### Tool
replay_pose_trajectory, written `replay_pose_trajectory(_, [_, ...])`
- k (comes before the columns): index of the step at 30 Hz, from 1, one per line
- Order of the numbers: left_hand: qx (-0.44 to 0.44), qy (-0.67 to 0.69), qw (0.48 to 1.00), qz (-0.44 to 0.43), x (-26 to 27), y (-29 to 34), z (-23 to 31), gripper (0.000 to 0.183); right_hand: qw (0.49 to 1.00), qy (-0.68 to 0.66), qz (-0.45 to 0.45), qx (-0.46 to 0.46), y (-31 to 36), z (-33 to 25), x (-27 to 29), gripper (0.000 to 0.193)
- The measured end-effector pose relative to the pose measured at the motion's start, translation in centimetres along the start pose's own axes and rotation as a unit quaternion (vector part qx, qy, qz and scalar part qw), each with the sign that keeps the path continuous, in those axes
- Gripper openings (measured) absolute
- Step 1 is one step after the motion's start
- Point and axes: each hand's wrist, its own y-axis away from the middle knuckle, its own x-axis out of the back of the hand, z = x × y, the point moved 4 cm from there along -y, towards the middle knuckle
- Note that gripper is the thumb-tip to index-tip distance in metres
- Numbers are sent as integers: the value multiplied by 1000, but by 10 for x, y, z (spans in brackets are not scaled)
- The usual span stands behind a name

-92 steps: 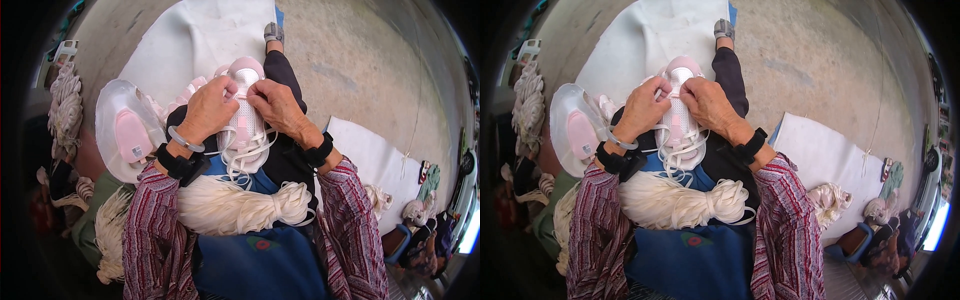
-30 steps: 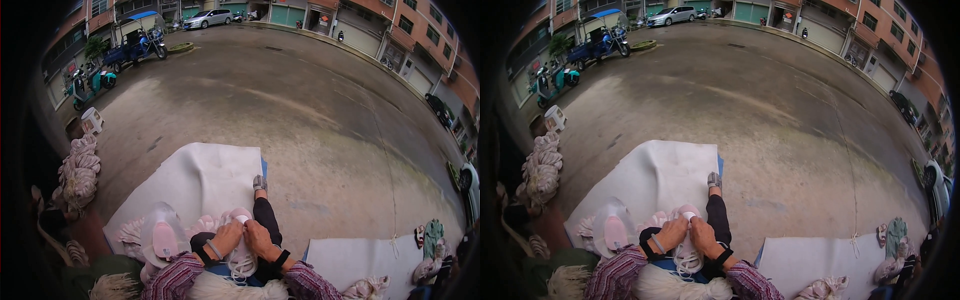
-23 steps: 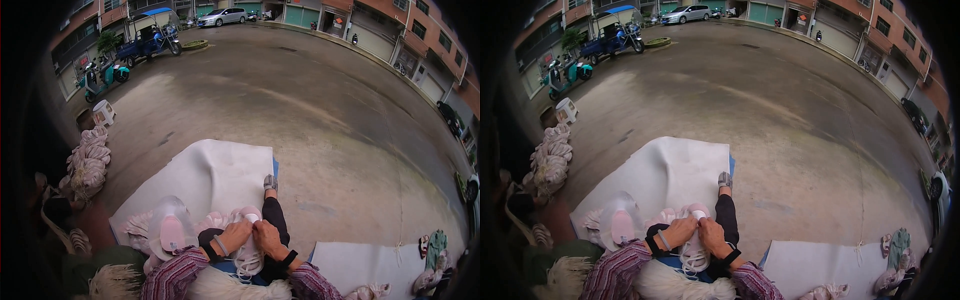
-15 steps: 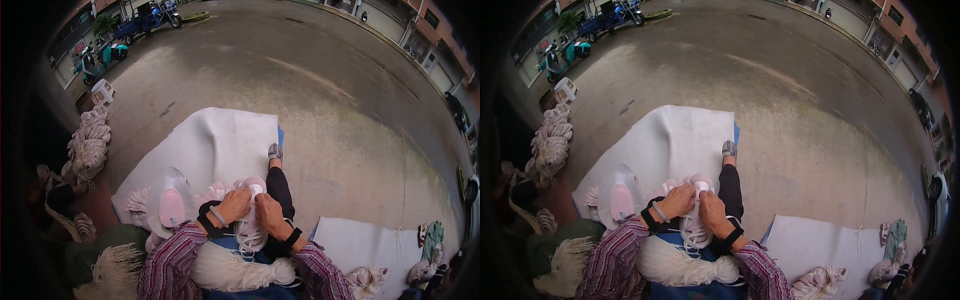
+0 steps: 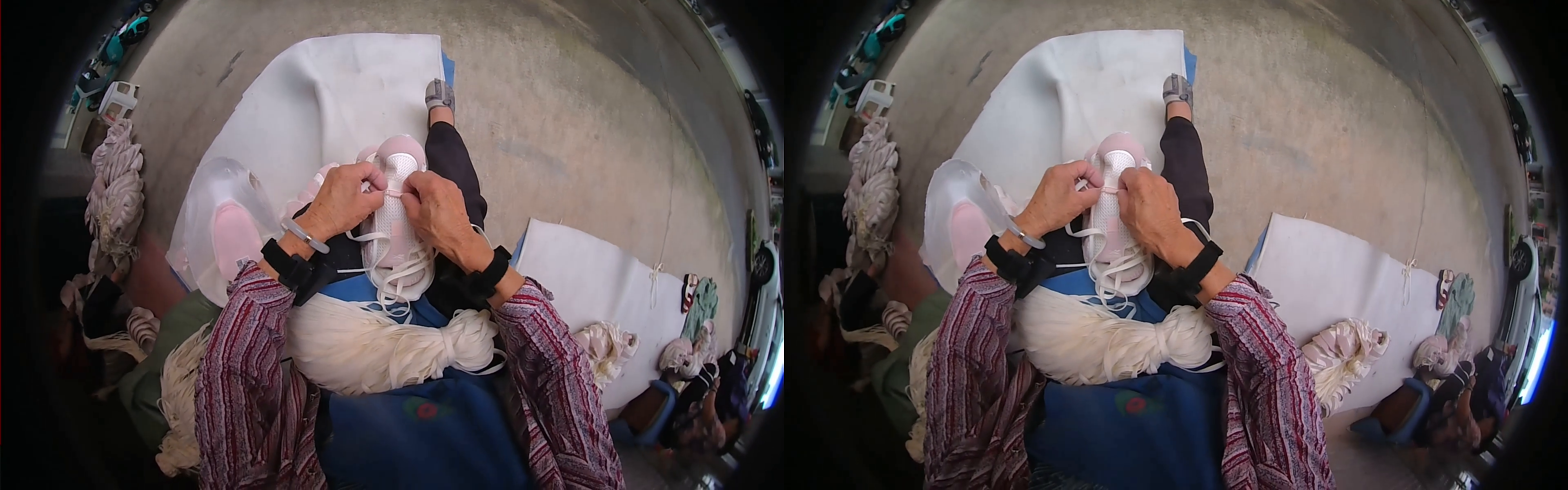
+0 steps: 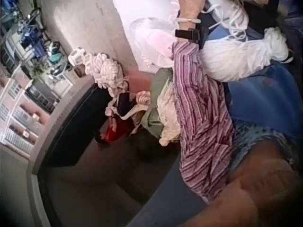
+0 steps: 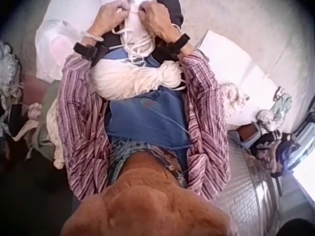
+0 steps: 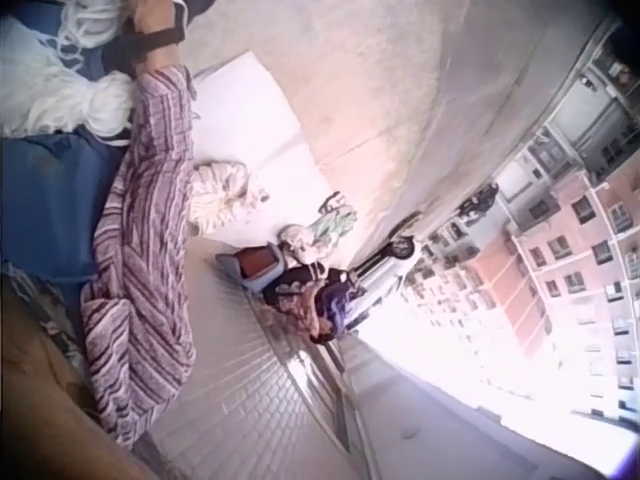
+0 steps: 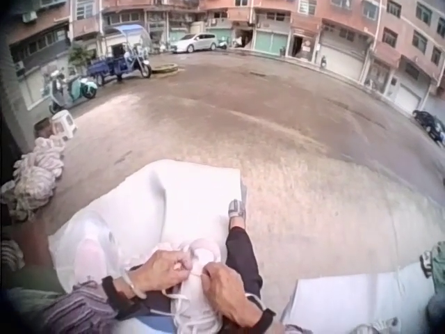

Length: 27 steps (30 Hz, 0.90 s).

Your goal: Threading white laces through the eyelets of pink and white sneakers.

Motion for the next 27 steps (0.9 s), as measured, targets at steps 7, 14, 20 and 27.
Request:
replay_pose_trajectory(7, [-42, -32, 999, 1, -3, 1, 5, 15, 999, 27, 20, 15, 6, 0, -4, 10])
replay_pose_trajectory(14, [-82, -43, 996, -12, -2, -1, 4, 13, 1000, 22, -4, 11, 4, -3, 2, 12])
replay_pose_trajectory(20, [-11, -17, 1000, 1, 40, 6, 11, 11, 998, -39, 39, -14, 15, 1, 44, 12])
replay_pose_trajectory(27, [12, 225, 974, 36, 61, 59, 24, 20, 976, -206, -2, 64, 18, -55, 47, 25])
